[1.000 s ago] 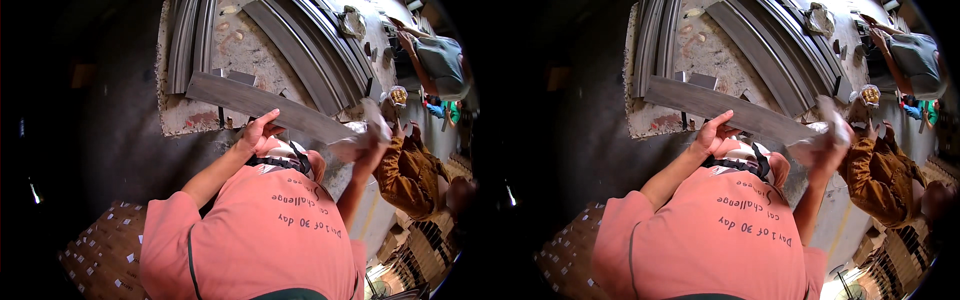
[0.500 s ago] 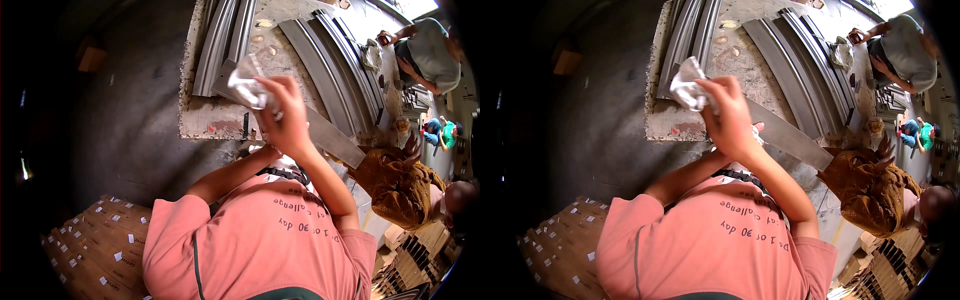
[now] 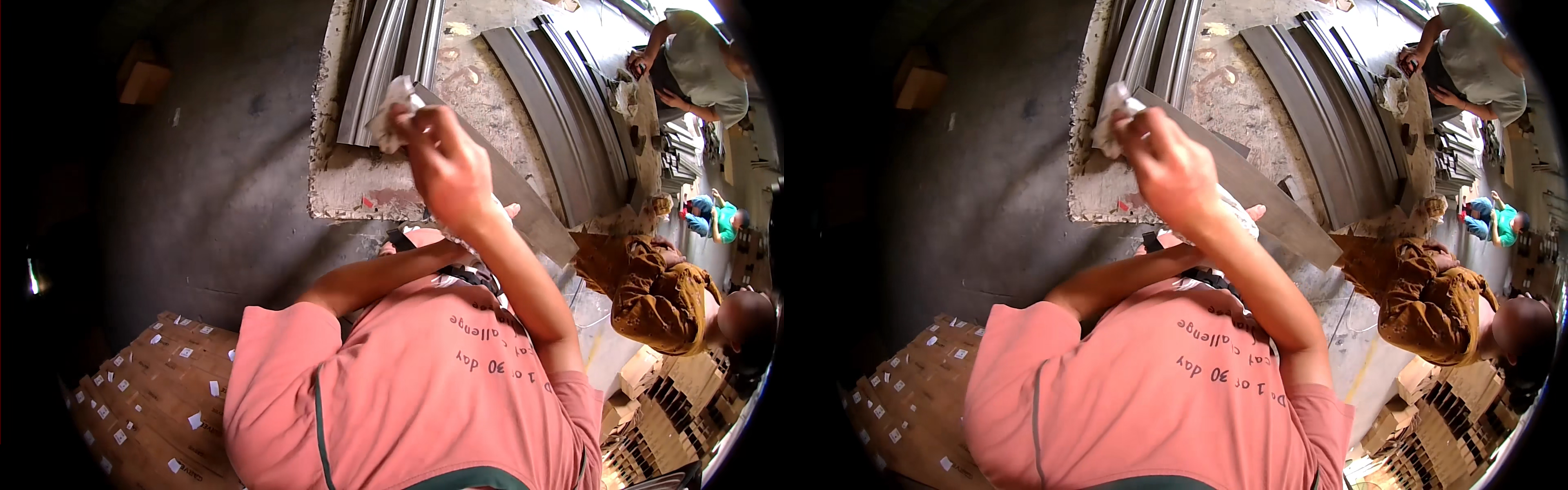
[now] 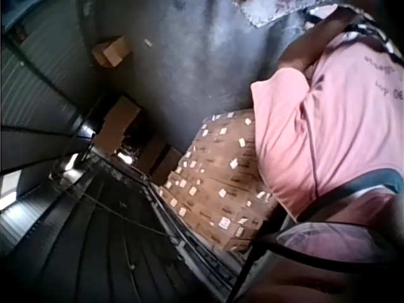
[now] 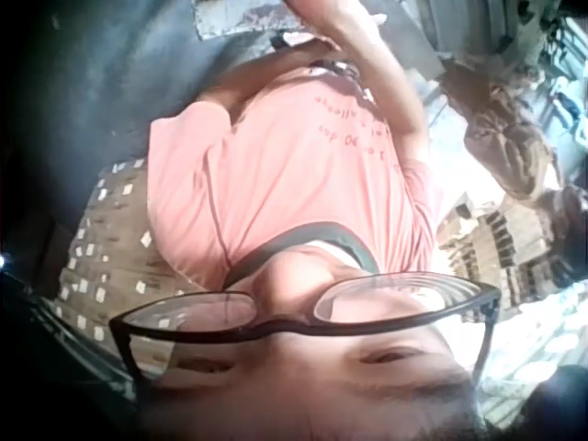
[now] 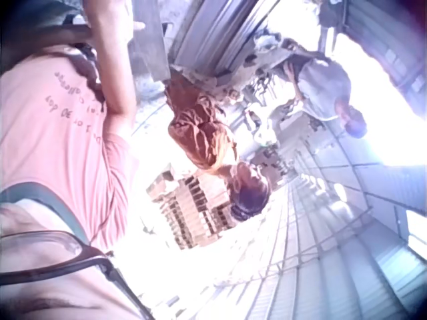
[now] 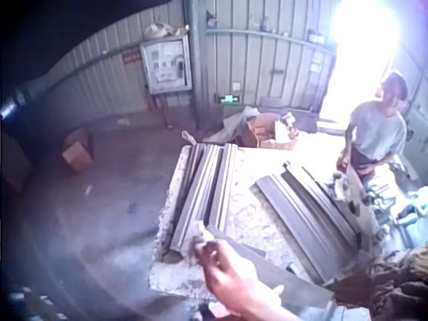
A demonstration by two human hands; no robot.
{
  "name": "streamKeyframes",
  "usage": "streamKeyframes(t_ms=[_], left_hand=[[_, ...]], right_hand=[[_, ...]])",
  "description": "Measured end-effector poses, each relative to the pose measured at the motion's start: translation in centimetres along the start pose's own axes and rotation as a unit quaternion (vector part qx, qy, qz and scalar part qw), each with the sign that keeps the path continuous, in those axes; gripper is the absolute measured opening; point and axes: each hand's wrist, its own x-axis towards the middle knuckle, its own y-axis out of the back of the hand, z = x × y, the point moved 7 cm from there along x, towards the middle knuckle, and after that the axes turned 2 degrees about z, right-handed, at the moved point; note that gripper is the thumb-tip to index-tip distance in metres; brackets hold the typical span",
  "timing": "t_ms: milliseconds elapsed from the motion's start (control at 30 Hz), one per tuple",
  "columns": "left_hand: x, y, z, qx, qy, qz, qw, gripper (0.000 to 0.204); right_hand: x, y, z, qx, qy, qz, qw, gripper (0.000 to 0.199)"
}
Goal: Sand the edge of a plastic or metal trim piece with a sanding block.
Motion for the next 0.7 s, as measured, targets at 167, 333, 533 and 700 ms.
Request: streamKeyframes(t_ms=[167,333,533,700], left_hand=[[-1.9,1.7,0.8,0.038,-0.010,0.021,0.999,0.051],[-4.3,3.6,1.1,0.076,-0.013,0.044,0.996,0.052],[-6.1,5.2,1.1,0.111,-0.024,0.061,0.992,0.055],[-4.6,4.3,1.6,0.158,-0.049,0.037,0.986,0.057]], right_hand=[[0.7,-0.5,0.1,-0.006,-0.048,-0.011,0.999,0.030],[-0.9,-2.8,-2.5,0.067,0.017,-0.052,0.996,0.030],[0.5,-2.9,-1.0,-0.005,-0.055,-0.037,0.998,0.033],[0.2,-2.9,-1.8,0.023,-0.041,-0.047,0.998,0.030]])
